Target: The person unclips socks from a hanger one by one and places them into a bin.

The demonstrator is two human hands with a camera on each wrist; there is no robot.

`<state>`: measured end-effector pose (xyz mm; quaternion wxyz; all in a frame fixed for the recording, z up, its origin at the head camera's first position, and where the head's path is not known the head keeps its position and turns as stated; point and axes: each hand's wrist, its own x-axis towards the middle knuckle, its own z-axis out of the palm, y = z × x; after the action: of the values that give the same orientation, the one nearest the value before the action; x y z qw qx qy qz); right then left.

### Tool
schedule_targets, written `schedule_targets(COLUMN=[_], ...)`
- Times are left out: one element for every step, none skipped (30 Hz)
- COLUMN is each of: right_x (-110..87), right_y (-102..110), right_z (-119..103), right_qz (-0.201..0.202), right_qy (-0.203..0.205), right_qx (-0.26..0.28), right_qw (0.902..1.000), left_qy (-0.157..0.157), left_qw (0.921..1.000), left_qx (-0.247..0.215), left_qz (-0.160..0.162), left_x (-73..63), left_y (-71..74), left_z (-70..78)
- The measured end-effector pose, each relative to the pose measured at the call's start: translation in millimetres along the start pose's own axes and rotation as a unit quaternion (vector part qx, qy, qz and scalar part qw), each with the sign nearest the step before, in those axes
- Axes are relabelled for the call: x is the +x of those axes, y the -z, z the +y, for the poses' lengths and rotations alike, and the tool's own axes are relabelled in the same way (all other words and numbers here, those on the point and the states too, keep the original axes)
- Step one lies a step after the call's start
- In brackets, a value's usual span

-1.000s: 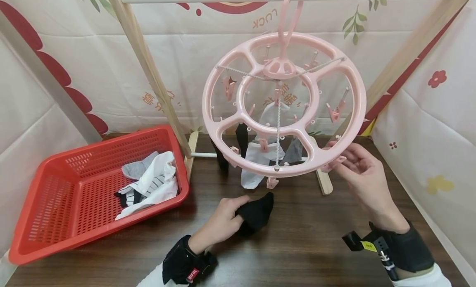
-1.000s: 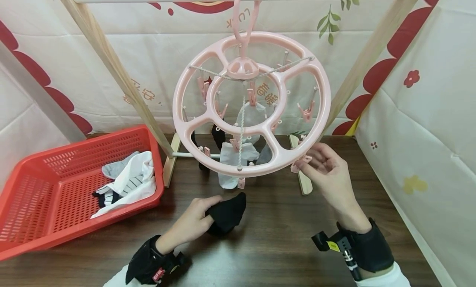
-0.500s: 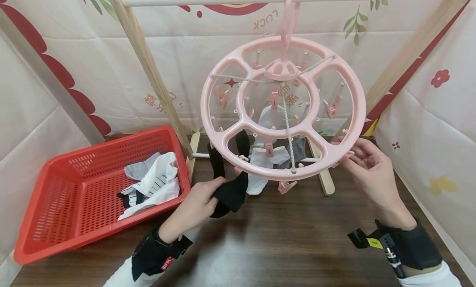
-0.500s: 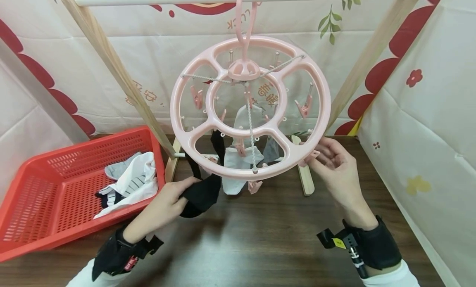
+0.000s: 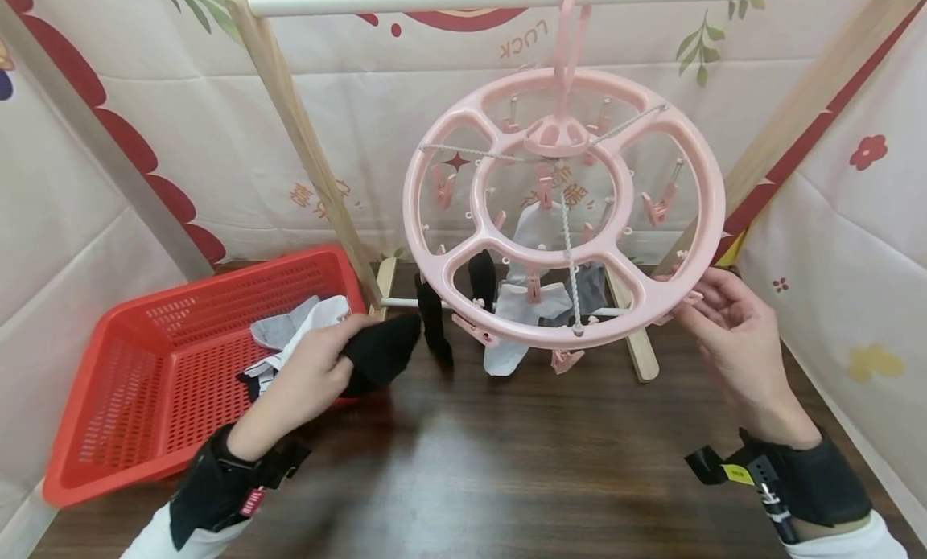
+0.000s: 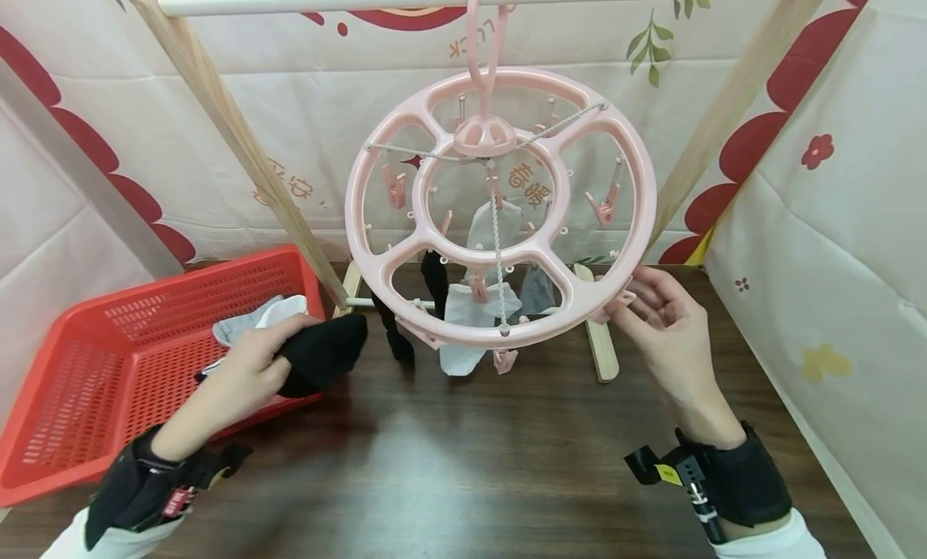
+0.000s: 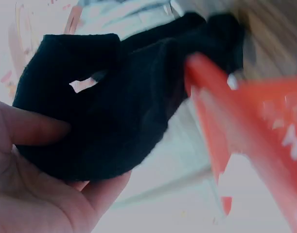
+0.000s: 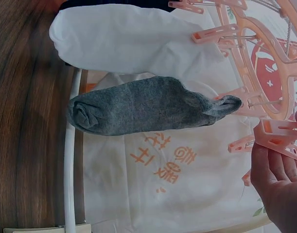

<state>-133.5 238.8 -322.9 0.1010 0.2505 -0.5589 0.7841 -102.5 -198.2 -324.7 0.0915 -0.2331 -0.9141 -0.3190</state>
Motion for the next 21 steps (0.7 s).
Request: schedule_targets(right_x=[0.1, 0.3, 0.1, 0.2, 0.3, 0.3, 0.3, 0.5, 0.8, 1.2, 1.5, 1.9, 2.0, 2.0, 2.0, 1.8, 2.0, 2.0, 1.9, 2.0, 2.1], right_y=[0.4, 0.4, 0.4, 0.5, 0.7, 0.7, 0.9, 1.1, 1.4, 1.7, 1.8, 1.7, 1.7, 1.5, 1.5, 1.5, 1.6, 1.9, 2.3, 2.4, 2.8], right_z=[-0.1, -0.2, -0.6, -0.7, -1.0, -1.4, -1.7, -1.8, -1.8, -1.9, -1.8, -1.7, -1.5, -1.4, -1.2, -1.2, -1.1, -1.0, -1.0, -1.0, -1.2], right_qz=[0.001, 0.002, 0.004, 0.004, 0.003, 0.004, 0.003, 0.002, -0.002, -0.008, -0.011, -0.012, -0.013, -0.01, -0.011, -0.006, -0.006, -0.005, -0.005, -0.003, -0.005], right_qy=[-0.002, -0.004, -0.007, -0.009, -0.012, -0.016, -0.018, -0.017, -0.016, -0.013, -0.012, -0.011, -0.012, -0.013, -0.014, -0.016, -0.018, -0.018, -0.018, -0.018, -0.018], right_qx=[0.0, 0.001, -0.005, -0.008, -0.012, -0.015, -0.019, -0.024, -0.026, -0.025, -0.027, -0.027, -0.026, -0.027, -0.024, -0.027, -0.021, -0.018, -0.017, -0.016, -0.013], right_qw=[1.0, 1.0, 1.0, 0.9999, 0.9999, 0.9997, 0.9997, 0.9996, 0.9995, 0.9996, 0.9995, 0.9995, 0.9995, 0.9995, 0.9996, 0.9995, 0.9996, 0.9996, 0.9997, 0.9997, 0.9997], left_qy=[0.006, 0.011, 0.021, 0.03, 0.04, 0.046, 0.056, 0.065, 0.076, 0.084, 0.092, 0.1, 0.107, 0.112, 0.116, 0.118, 0.12, 0.122, 0.123, 0.126, 0.126], left_qw=[0.9999, 0.9998, 0.9995, 0.9991, 0.9984, 0.9978, 0.9973, 0.9965, 0.9956, 0.9947, 0.9938, 0.9929, 0.992, 0.991, 0.9901, 0.9894, 0.9887, 0.988, 0.9876, 0.9871, 0.9869], left_qx=[0.008, 0.018, 0.024, 0.031, 0.039, 0.047, 0.048, 0.052, 0.053, 0.059, 0.061, 0.065, 0.068, 0.074, 0.079, 0.085, 0.089, 0.093, 0.094, 0.094, 0.092], left_qz=[0.0, 0.0, -0.003, -0.006, -0.007, -0.006, -0.007, -0.007, -0.008, -0.007, -0.005, -0.006, -0.006, -0.006, -0.008, -0.009, -0.013, -0.018, -0.024, -0.032, -0.041], left_x=[-1.1, -2.0, -3.0, -4.0, -4.7, -5.3, -5.9, -6.1, -6.5, -6.9, -7.6, -8.5, -9.5, -10.6, -11.7, -12.6, -13.4, -14.1, -14.6, -15.1, -15.4], left_y=[4.8, 9.5, 13.5, 17.4, 20.4, 22.7, 25.0, 26.8, 28.2, 29.7, 31.2, 32.8, 34.4, 36.1, 37.7, 39.4, 41.1, 42.7, 44.2, 45.6, 46.7], left_z=[-1.7, -3.1, -4.7, -6.1, -8.0, -10.3, -12.6, -15.3, -18.0, -20.7, -23.5, -26.4, -29.3, -31.9, -34.6, -37.0, -39.0, -40.9, -42.3, -43.5, -44.4])
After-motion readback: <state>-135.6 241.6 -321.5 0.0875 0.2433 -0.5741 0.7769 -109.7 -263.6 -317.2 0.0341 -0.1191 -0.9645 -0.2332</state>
